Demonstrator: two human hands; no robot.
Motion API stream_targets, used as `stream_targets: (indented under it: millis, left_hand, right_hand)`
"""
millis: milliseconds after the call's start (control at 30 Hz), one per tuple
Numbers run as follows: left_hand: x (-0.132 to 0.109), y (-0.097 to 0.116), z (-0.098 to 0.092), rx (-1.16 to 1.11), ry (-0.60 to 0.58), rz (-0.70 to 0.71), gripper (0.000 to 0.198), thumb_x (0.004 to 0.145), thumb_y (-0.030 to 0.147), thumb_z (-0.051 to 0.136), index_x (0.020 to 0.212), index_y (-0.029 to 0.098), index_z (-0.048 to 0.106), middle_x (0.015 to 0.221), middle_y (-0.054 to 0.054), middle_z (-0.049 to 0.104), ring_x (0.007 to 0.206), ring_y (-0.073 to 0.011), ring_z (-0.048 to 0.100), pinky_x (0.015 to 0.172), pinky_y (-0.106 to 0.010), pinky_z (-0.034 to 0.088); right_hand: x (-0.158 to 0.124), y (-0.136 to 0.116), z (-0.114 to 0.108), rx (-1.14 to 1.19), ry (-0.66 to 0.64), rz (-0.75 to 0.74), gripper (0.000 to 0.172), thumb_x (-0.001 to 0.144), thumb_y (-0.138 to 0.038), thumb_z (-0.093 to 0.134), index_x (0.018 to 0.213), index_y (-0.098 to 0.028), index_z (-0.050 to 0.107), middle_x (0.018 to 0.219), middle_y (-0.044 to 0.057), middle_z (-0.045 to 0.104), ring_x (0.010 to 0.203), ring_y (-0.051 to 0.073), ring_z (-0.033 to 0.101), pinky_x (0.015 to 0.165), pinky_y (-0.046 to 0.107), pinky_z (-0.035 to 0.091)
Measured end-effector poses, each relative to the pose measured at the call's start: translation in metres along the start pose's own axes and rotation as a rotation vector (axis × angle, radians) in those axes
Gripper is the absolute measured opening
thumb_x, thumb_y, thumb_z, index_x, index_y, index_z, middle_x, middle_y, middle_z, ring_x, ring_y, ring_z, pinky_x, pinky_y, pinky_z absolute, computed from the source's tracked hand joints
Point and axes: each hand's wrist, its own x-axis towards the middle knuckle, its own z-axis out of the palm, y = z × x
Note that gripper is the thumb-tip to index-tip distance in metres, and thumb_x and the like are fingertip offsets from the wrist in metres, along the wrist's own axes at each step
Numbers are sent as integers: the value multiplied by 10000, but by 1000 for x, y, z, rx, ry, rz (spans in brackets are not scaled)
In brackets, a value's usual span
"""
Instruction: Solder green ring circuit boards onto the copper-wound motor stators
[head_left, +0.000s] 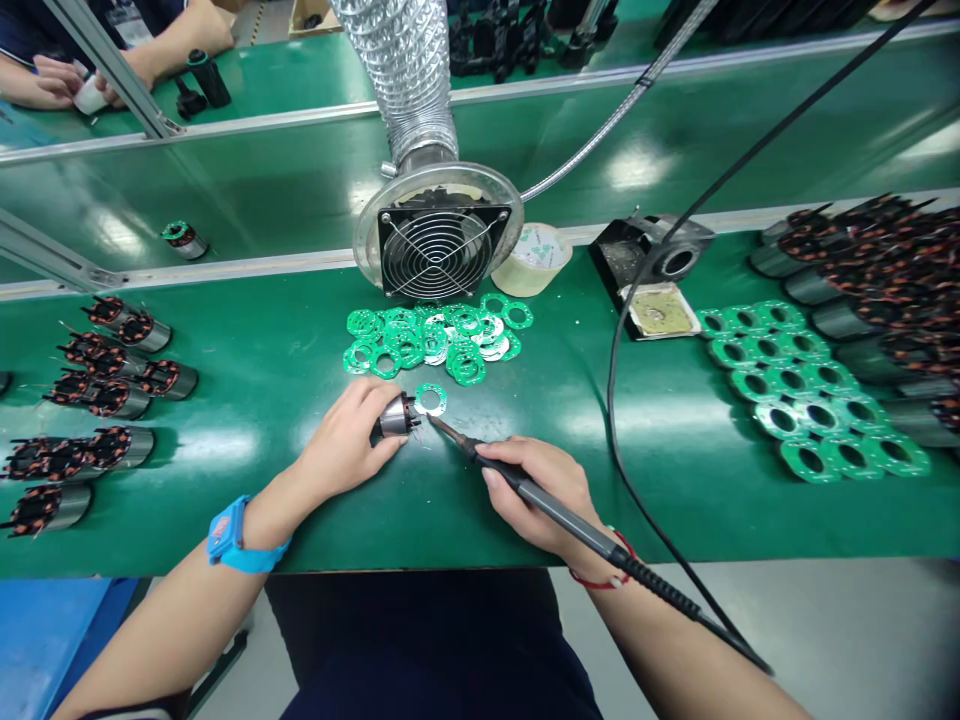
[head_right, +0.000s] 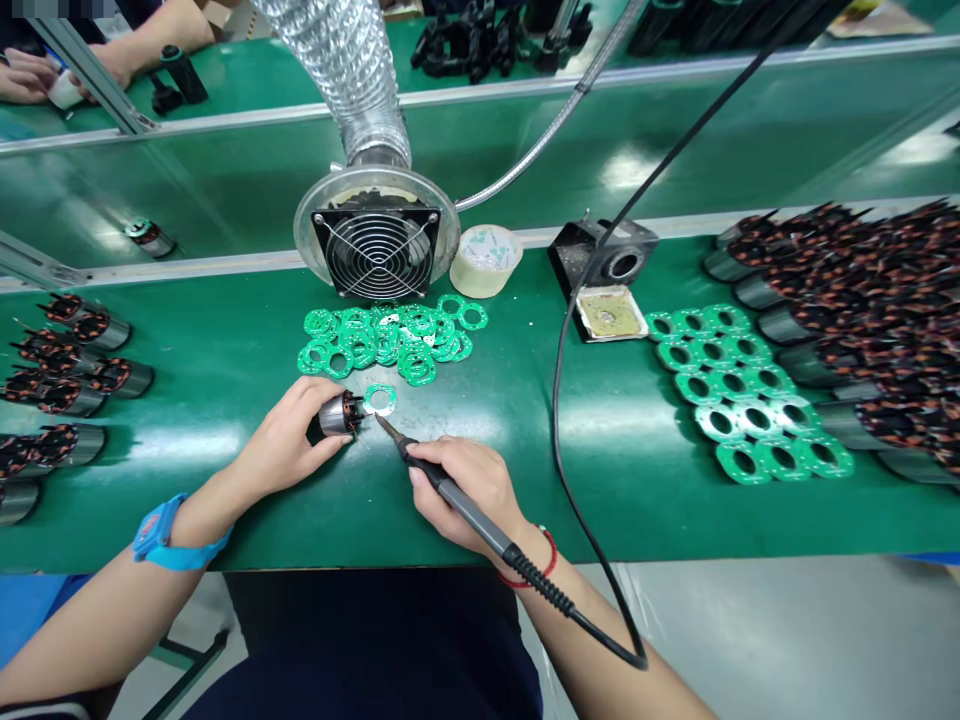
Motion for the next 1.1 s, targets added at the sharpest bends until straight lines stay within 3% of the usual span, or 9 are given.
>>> stream_targets:
  millis: [200, 567, 800, 1100]
  left_hand:
    - [-1, 0, 0, -10, 5, -14, 396, 825, 220, 601, 1182, 209, 431, 1114, -91, 533, 1061, -245, 515, 918, -427, 464]
    - [0, 0, 0, -13, 3, -11, 377, 822, 228, 610, 1158, 175, 446, 1110, -107, 549, 1047, -240, 514, 915, -415, 464]
    - [0, 0, 0, 2, 1, -13, 385, 823, 237, 610, 1169, 186, 447, 1115, -107, 545, 1058, -247, 510, 918, -419, 463]
    - [0, 2, 1, 9, 2, -45, 370, 818, 255, 605, 1149, 174, 461, 1095, -106, 553, 1034, -248, 518, 886, -409, 463]
  right_hand:
    - [-4, 3, -1, 33, 51, 105, 155, 832, -196, 540, 958, -222, 627, 743, 25, 703, 602, 157, 660, 581, 281, 543]
    - [-2, 1, 0, -5, -4, 20, 147, 844, -182, 534, 963, -225, 609, 732, 22, 692, 628, 163, 654, 585, 290, 529]
    - [-3, 6, 1, -9, 93, 40, 253, 846, -169, 558, 1091, -233, 559, 804, 46, 647, 652, 165, 601, 584, 307, 508]
    - [1, 8, 1, -109, -89, -8, 332, 931, -214, 487, 1262, -218, 485, 991, 77, 720, 824, 186, 699, 721, 316, 555]
